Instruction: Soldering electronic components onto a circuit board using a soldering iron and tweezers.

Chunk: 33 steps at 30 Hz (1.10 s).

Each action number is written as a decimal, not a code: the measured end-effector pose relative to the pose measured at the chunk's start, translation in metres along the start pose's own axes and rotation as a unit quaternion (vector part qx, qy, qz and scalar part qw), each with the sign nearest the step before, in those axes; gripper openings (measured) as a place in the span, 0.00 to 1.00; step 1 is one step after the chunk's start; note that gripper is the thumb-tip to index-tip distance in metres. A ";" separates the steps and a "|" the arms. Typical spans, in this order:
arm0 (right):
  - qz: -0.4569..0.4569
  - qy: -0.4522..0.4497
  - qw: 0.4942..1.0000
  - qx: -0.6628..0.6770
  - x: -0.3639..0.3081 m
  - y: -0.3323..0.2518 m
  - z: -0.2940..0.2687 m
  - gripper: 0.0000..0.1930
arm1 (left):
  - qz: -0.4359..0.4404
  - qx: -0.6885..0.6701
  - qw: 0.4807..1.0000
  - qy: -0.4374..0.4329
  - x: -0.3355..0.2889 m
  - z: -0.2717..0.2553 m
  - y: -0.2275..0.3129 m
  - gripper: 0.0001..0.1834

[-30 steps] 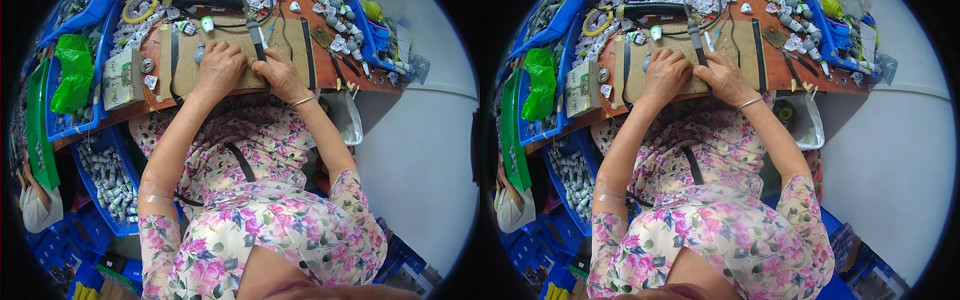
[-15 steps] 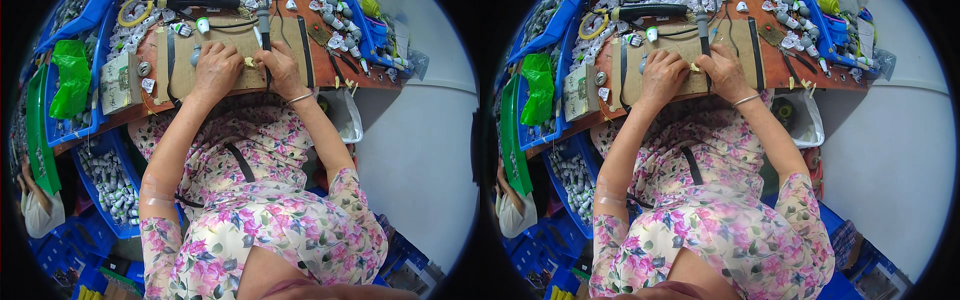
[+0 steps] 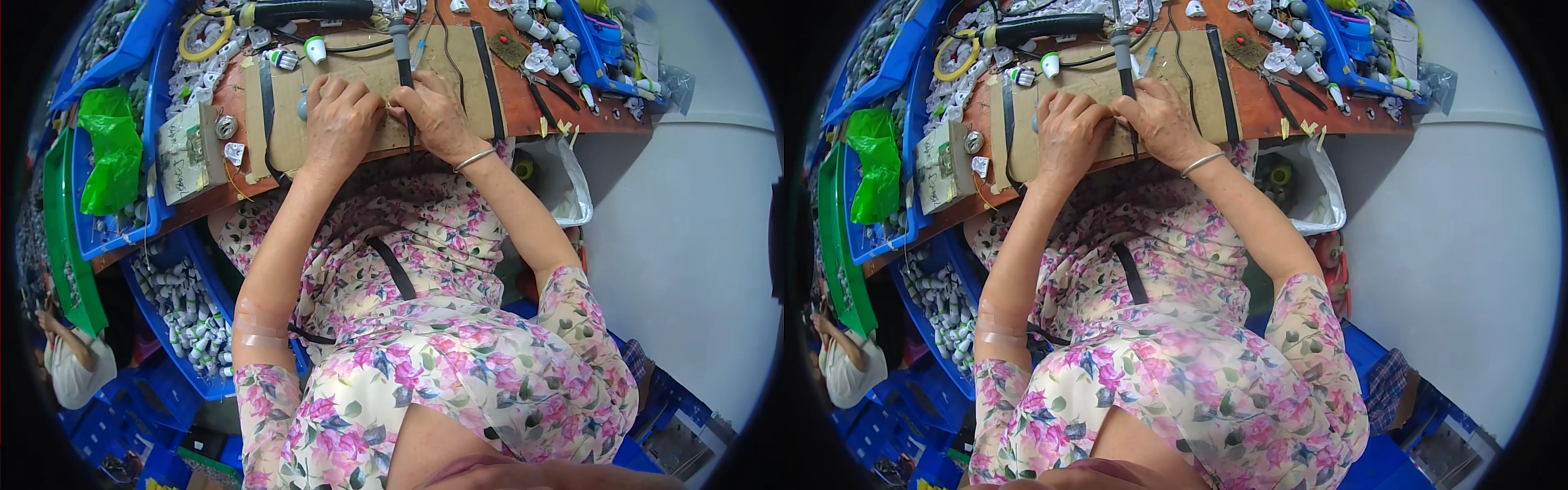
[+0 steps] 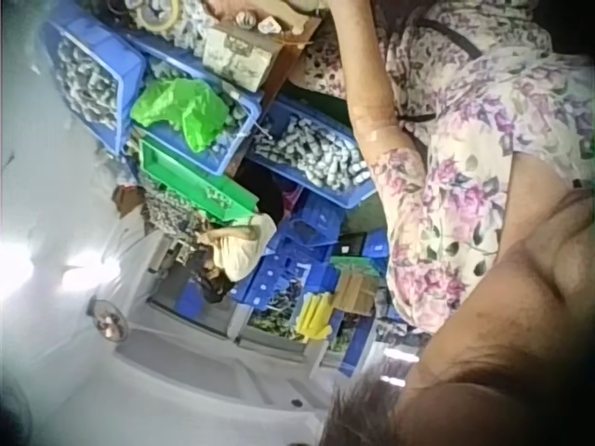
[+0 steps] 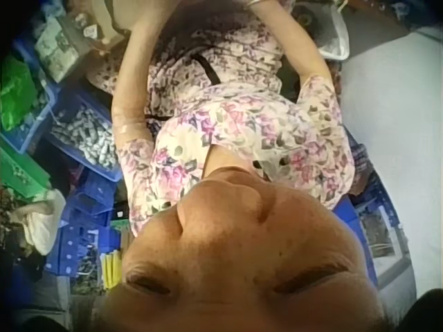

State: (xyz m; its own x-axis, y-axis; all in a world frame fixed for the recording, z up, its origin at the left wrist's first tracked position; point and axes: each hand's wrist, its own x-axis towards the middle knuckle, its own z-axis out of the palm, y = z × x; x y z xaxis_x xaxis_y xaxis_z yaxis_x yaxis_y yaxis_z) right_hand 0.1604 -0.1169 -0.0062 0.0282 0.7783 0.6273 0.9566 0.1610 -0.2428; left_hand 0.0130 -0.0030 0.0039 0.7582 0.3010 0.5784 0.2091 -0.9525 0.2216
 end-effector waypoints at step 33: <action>-0.013 0.031 0.999 0.043 0.005 -0.007 -0.013 0.10 | -0.015 -0.030 0.999 0.002 -0.003 -0.004 0.002 0.03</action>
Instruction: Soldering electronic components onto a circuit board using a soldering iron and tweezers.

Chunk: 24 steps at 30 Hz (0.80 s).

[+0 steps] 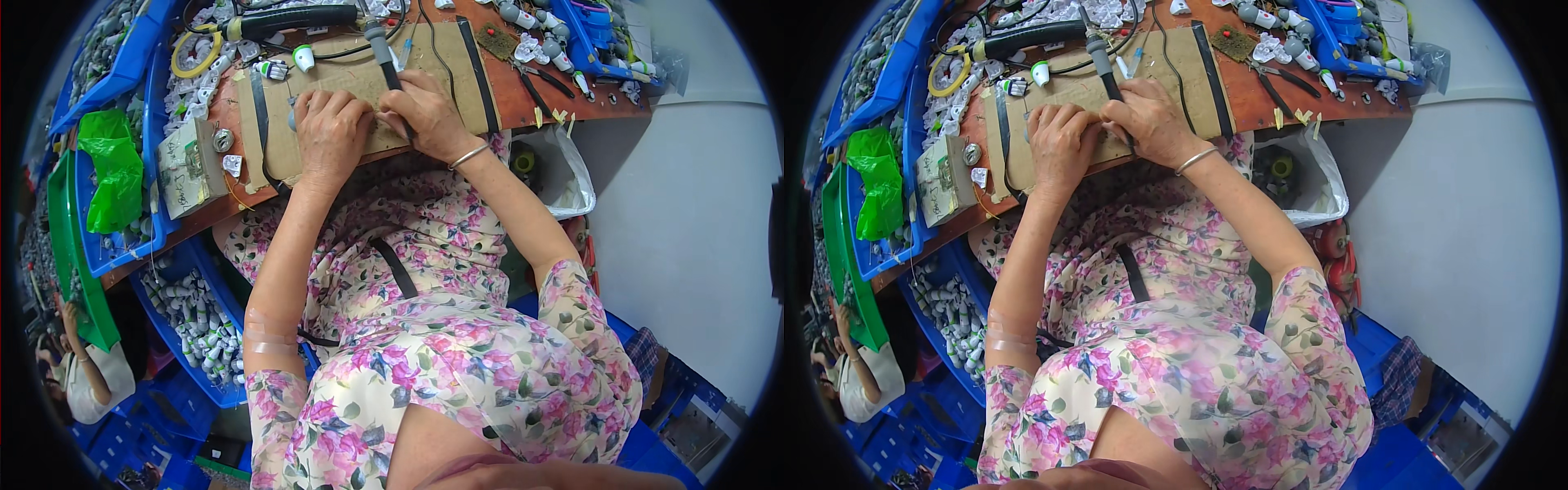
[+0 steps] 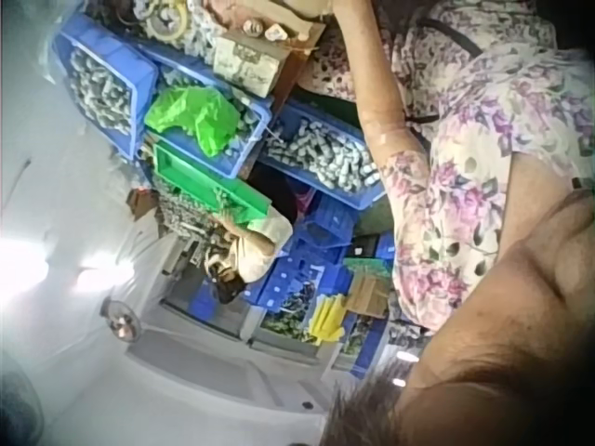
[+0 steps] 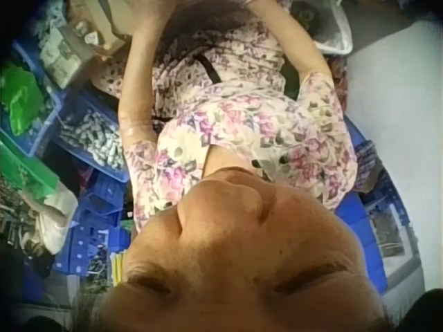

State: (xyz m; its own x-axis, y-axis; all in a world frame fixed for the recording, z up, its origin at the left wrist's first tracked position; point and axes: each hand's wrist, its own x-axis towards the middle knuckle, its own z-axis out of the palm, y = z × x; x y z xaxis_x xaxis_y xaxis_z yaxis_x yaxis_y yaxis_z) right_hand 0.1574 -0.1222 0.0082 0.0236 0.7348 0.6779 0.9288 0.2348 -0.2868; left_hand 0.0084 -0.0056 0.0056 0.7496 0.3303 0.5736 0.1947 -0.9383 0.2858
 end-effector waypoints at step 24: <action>0.460 0.174 0.727 0.479 -0.096 -0.036 -0.097 0.22 | 0.001 0.014 1.000 -0.005 -0.001 0.001 -0.001 0.03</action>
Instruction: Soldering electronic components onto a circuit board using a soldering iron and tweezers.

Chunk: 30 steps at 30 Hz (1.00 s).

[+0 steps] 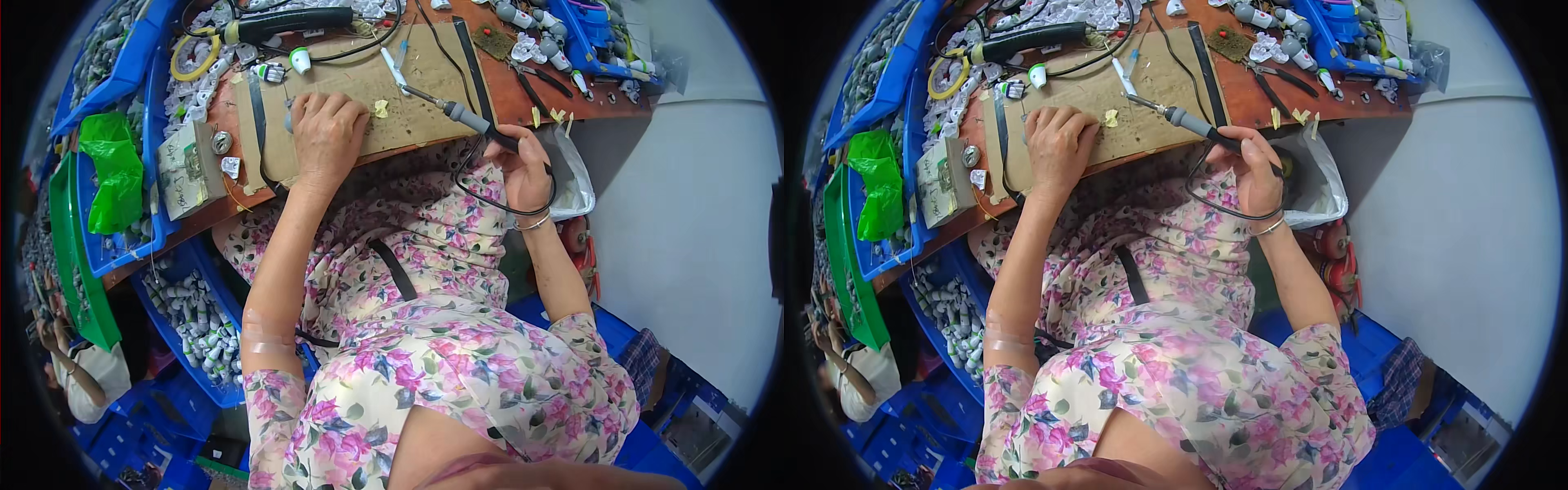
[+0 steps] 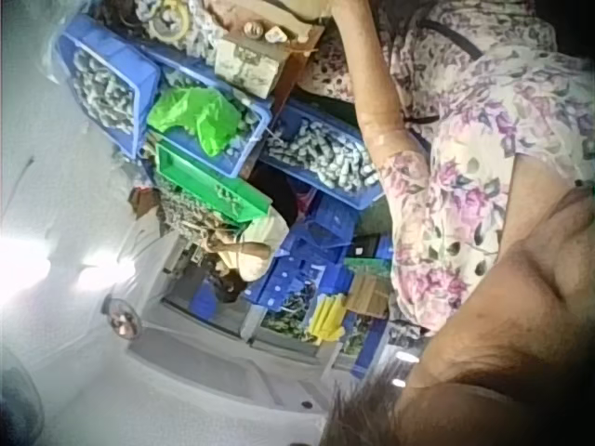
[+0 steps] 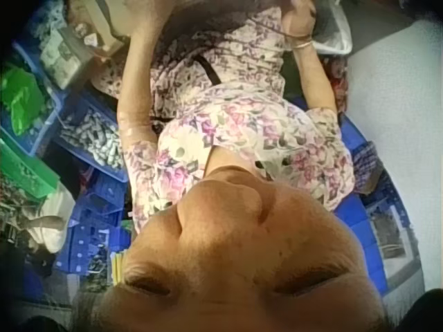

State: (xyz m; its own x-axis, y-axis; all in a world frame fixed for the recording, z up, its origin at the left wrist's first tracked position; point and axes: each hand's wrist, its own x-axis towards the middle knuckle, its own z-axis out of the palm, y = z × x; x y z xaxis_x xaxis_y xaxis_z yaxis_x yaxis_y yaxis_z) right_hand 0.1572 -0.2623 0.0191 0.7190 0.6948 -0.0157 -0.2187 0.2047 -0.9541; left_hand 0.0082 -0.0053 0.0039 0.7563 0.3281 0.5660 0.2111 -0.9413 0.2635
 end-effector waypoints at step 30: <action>-0.331 -0.210 0.798 -0.458 -0.004 -0.025 0.035 0.16 | -0.004 -0.005 1.000 -0.022 0.003 -0.001 -0.001 0.03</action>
State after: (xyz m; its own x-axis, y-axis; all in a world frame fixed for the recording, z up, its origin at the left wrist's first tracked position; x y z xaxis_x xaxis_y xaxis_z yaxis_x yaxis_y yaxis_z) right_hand 0.1365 -0.2466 0.0539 0.1502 0.8531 0.4997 0.8293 0.1665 -0.5334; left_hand 0.0098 -0.0031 0.0057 0.7818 0.3306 0.5287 0.2099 -0.9379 0.2761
